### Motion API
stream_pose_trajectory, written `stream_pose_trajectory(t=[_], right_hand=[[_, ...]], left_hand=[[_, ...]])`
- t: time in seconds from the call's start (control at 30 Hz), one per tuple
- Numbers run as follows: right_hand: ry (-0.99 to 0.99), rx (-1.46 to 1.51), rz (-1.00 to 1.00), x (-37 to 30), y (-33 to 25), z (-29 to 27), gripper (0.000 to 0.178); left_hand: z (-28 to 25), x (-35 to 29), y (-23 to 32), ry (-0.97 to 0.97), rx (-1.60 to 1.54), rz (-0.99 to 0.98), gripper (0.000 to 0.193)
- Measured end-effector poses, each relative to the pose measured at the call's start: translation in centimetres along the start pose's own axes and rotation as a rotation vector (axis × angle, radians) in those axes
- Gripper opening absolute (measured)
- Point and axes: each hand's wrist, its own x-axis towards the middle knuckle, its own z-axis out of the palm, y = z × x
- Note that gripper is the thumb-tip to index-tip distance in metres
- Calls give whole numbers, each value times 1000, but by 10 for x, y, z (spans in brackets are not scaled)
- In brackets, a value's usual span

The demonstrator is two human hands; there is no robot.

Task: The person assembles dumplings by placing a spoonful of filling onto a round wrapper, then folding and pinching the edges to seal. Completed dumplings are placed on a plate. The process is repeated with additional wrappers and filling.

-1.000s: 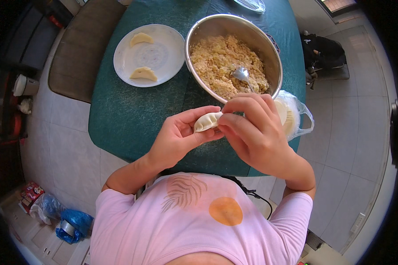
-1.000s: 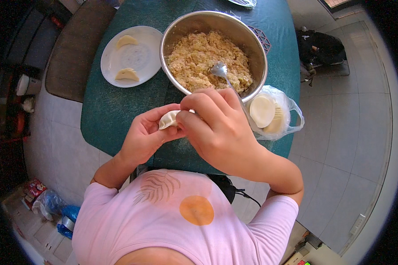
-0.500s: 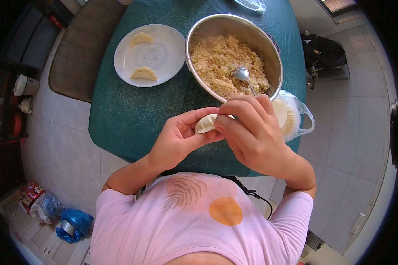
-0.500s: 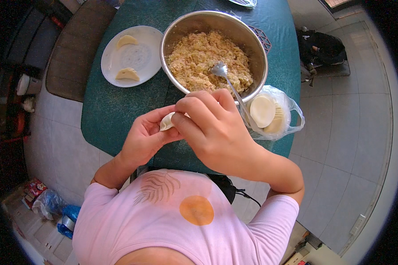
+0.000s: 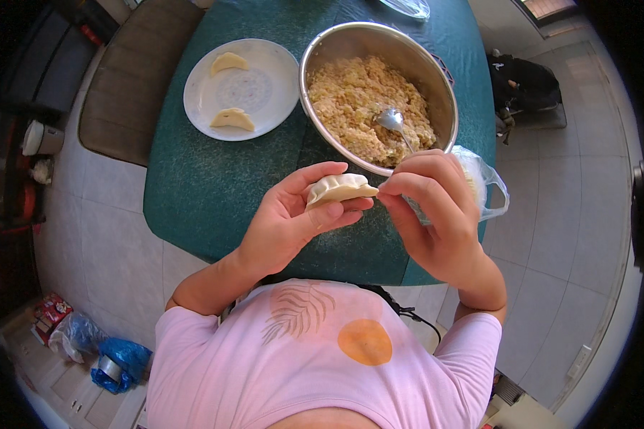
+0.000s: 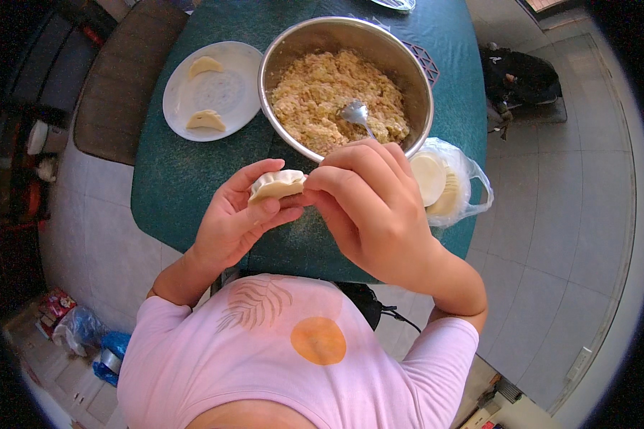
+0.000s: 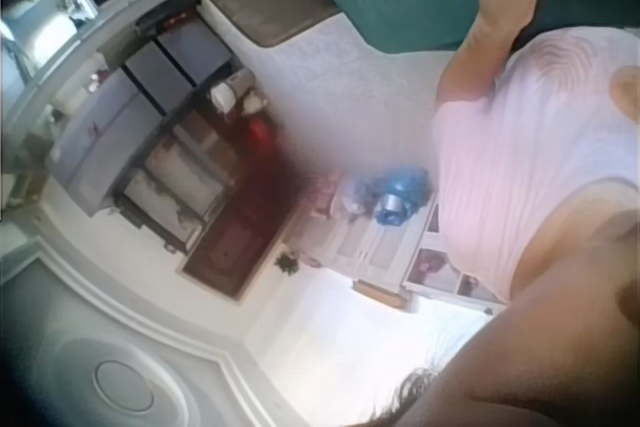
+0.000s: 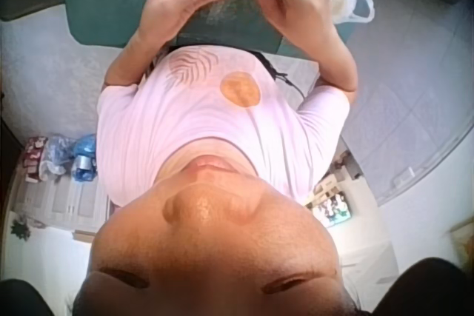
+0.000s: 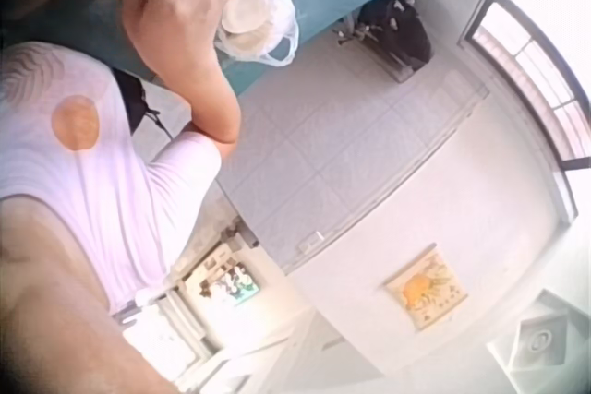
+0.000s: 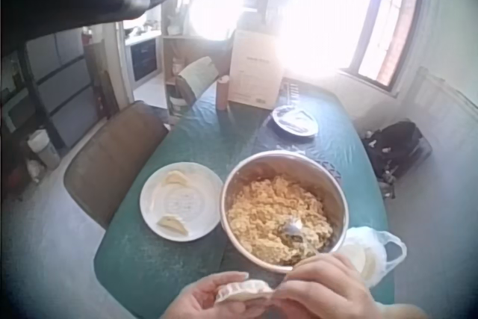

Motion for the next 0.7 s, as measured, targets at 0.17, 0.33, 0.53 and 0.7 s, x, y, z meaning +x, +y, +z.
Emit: stream_pose_trajectory(t=[0.17, 0.33, 0.53, 0.7], right_hand=[[-22, -21, 7, 2, -5, 2, 28], [-28, -106, -87, 1, -2, 7, 27], [-49, -136, -97, -1, -6, 9, 29], [-26, -27, 37, -1, -10, 3, 32]], left_hand=[[-1, -1, -3, -3, 1, 23, 43], [-2, -2, -5, -37, 92, 73, 41], [-5, -3, -9, -57, 117, 120, 40], [-4, -2, -9, -54, 75, 134, 40]])
